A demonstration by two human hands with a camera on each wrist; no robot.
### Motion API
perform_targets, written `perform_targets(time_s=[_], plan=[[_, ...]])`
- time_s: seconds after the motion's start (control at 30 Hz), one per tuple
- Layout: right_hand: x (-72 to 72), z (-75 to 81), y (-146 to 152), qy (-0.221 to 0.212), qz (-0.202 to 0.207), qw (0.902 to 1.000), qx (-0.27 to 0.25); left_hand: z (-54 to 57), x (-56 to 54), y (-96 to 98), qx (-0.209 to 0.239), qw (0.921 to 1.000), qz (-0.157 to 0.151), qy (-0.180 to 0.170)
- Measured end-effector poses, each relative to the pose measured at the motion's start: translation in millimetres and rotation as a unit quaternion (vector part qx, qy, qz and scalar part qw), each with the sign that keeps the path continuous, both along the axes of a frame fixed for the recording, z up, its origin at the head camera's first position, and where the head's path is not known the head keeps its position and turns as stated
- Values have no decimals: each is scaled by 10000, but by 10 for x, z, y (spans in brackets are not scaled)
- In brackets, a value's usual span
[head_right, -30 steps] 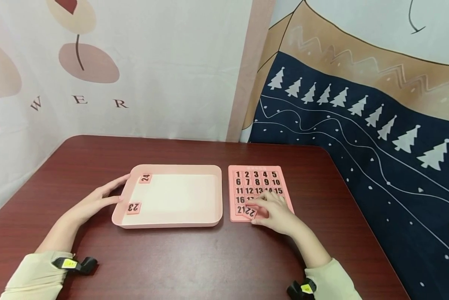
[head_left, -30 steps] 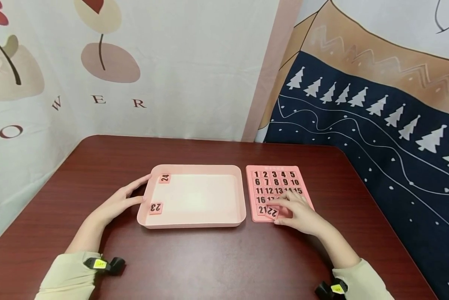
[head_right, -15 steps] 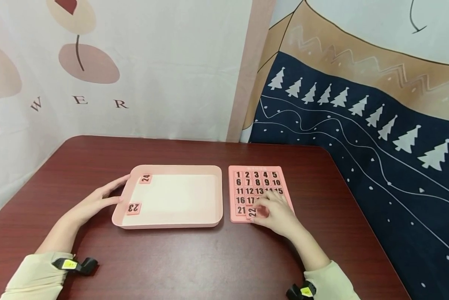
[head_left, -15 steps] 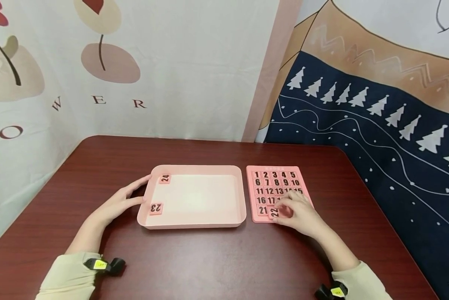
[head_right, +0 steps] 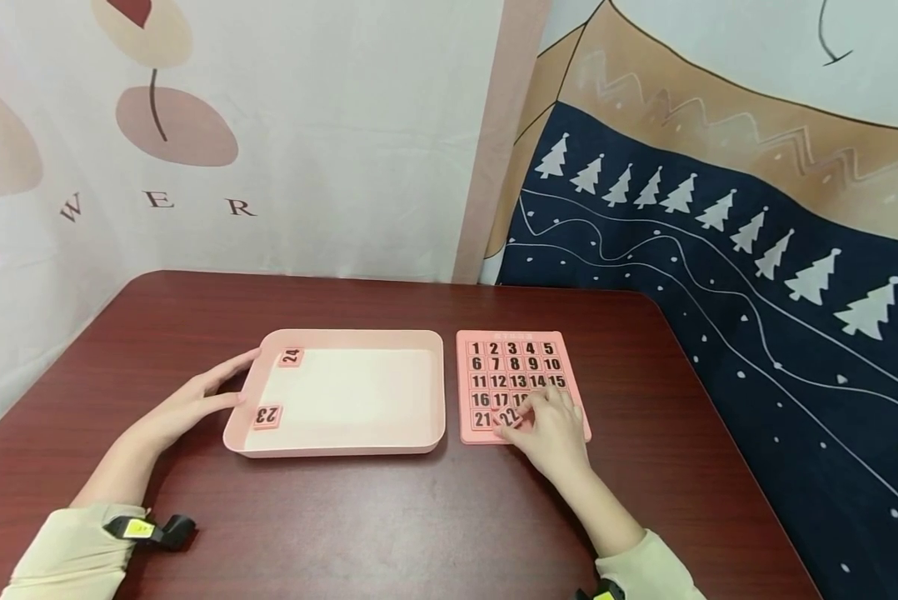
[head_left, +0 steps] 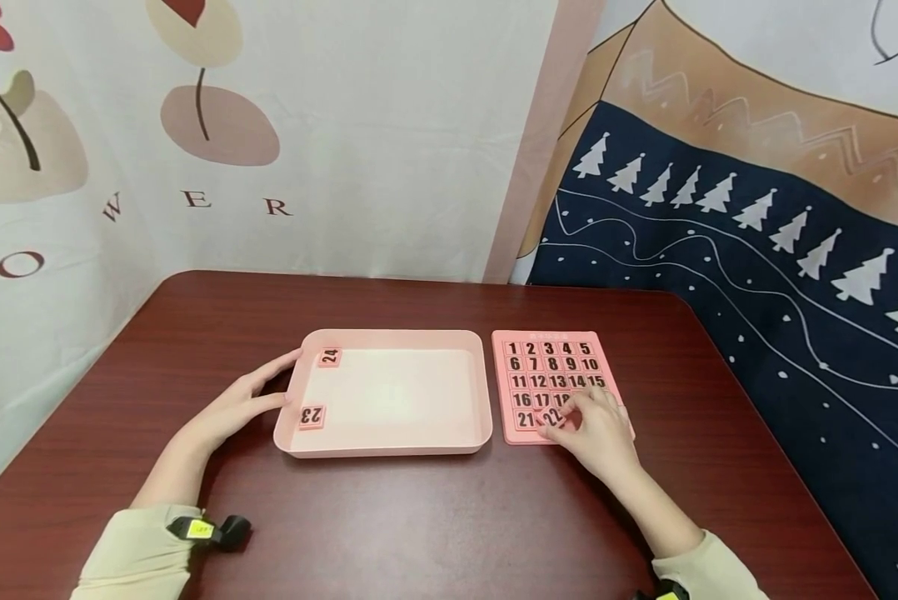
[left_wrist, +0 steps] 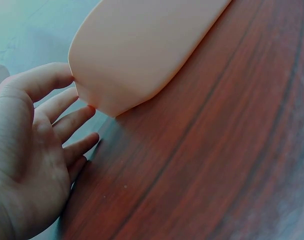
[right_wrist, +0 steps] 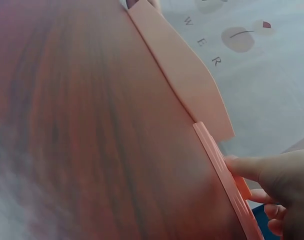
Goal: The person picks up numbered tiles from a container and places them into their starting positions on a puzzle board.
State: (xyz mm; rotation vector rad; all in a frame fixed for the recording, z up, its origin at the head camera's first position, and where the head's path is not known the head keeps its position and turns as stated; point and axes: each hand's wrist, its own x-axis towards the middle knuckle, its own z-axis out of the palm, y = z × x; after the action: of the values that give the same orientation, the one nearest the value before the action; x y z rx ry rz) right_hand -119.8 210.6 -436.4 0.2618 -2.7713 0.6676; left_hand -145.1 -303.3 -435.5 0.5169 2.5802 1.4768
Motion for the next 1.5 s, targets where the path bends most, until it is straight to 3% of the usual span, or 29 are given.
perform_targets(time_s=[0.23, 0.7, 1.03, 1.3, 1.5], plan=[[31, -14, -49, -211, -184, 9996, 59, 6, 13, -1, -66, 10000, 50, -33], [111, -5, -113, -197, -697, 9964, 443, -2, -2, 3, -4, 10000, 19, -68], [106, -18, -121, -70, -548, 9977, 394, -8, -3, 4, 36, 10000, 18, -56], [90, -4, -119, -258, -459, 9984, 225, -2, -3, 2, 47, 10000, 17, -32], [90, 71, -195, -82, -377, 9992, 68, -15, -6, -8, 29, 10000, -7, 27]])
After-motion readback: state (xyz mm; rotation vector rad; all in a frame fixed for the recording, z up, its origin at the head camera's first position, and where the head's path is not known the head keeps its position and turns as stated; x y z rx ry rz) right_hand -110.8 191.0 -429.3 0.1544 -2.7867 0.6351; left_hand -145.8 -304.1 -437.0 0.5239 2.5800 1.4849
